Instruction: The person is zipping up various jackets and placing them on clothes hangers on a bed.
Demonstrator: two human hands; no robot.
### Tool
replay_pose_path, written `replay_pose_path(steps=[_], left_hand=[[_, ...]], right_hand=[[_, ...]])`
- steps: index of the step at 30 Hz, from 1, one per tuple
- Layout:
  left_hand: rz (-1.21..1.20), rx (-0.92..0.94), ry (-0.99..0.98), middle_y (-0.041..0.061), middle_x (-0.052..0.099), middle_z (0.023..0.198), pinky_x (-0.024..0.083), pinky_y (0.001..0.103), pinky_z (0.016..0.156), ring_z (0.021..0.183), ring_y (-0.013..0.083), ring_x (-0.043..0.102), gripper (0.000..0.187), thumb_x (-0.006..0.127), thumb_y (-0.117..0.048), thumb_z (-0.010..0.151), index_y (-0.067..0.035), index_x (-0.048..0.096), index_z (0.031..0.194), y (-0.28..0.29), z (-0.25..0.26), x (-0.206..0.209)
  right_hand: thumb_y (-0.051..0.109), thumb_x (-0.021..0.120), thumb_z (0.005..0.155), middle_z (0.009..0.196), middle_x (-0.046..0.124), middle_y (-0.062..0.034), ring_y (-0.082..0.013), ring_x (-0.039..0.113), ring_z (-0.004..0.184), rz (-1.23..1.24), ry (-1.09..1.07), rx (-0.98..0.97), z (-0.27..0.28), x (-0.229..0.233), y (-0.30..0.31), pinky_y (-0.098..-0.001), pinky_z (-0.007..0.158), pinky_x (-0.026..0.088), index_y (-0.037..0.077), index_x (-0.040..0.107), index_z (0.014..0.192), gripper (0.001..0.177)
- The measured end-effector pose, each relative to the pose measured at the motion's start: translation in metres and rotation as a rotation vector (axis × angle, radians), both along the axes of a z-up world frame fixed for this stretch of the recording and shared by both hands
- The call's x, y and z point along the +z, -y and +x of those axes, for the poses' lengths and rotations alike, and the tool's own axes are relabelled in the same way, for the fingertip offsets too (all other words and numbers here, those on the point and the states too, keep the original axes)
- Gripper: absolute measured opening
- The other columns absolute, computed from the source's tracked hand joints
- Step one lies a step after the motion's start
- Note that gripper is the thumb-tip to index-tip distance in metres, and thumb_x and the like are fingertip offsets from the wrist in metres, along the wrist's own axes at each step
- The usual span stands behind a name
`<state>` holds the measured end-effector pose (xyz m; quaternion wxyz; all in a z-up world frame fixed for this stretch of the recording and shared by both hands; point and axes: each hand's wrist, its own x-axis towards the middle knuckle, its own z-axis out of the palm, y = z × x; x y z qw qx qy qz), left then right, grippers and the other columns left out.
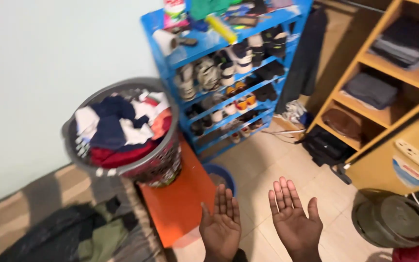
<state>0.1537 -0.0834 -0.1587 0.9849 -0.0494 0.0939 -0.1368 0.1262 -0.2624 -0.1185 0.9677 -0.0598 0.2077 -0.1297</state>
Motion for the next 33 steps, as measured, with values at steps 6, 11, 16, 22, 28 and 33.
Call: replay_pose_path(steps=[6, 11, 16, 22, 28, 33], left_hand=[[0.001, -0.143, -0.042, 0.010, 0.060, 0.144, 0.045, 0.041, 0.110, 0.130, 0.0248, 0.057, 0.067, 0.053, -0.047, 0.098, 0.000, 0.047, 0.144, 0.065, 0.037, -0.037], [-0.137, -0.283, -0.030, 0.010, 0.062, 0.142, 0.045, 0.040, 0.110, 0.128, 0.0245, 0.060, 0.065, 0.054, -0.049, 0.097, -0.001, 0.050, 0.142, 0.137, 0.090, -0.054], [-0.140, -0.306, -0.002, 0.010, 0.060, 0.143, 0.045, 0.040, 0.113, 0.130, 0.0236, 0.059, 0.060, 0.052, -0.045, 0.101, -0.002, 0.049, 0.143, 0.196, 0.154, -0.054], [-0.100, -0.342, 0.015, 0.009, 0.061, 0.143, 0.045, 0.041, 0.110, 0.130, 0.0232, 0.058, 0.060, 0.053, -0.046, 0.098, -0.004, 0.052, 0.142, 0.250, 0.233, -0.083], [0.023, -0.346, -0.064, 0.007, 0.062, 0.144, 0.046, 0.040, 0.109, 0.127, 0.0214, 0.061, 0.056, 0.052, -0.041, 0.099, -0.004, 0.052, 0.140, 0.310, 0.300, -0.063], [-0.007, -0.303, 0.112, 0.008, 0.061, 0.144, 0.046, 0.039, 0.110, 0.129, 0.0218, 0.059, 0.052, 0.052, -0.037, 0.104, -0.001, 0.053, 0.142, 0.356, 0.351, -0.031]], right_hand=[[0.055, 0.037, 0.103, 0.162, 0.043, -0.0138, -0.0279, 0.038, 0.150, -0.043, -0.041, -0.132, 0.008, -0.007, 0.055, -0.0468, 0.120, 0.029, -0.001, 0.037, 0.154, 0.075], [0.055, 0.036, 0.102, 0.160, 0.045, -0.0150, -0.0293, 0.041, 0.148, -0.044, -0.129, -0.228, 0.044, -0.018, 0.118, -0.0477, 0.120, 0.031, -0.001, 0.038, 0.152, 0.075], [0.053, 0.041, 0.104, 0.155, 0.050, -0.0141, -0.0276, 0.044, 0.147, -0.017, -0.068, -0.266, 0.091, -0.026, 0.178, -0.0451, 0.118, 0.028, -0.001, 0.043, 0.147, 0.069], [0.052, 0.045, 0.102, 0.151, 0.053, -0.0183, -0.0306, 0.047, 0.143, 0.089, -0.026, -0.326, 0.168, -0.046, 0.227, -0.0474, 0.118, 0.033, -0.003, 0.047, 0.143, 0.068], [0.052, 0.048, 0.099, 0.150, 0.053, -0.0189, -0.0330, 0.049, 0.140, 0.144, -0.123, -0.303, 0.207, -0.050, 0.266, -0.0489, 0.114, 0.037, -0.003, 0.048, 0.141, 0.069], [0.050, 0.050, 0.099, 0.150, 0.053, -0.0193, -0.0329, 0.050, 0.139, 0.167, -0.127, -0.316, 0.235, -0.060, 0.312, -0.0480, 0.113, 0.039, -0.004, 0.048, 0.141, 0.068]])
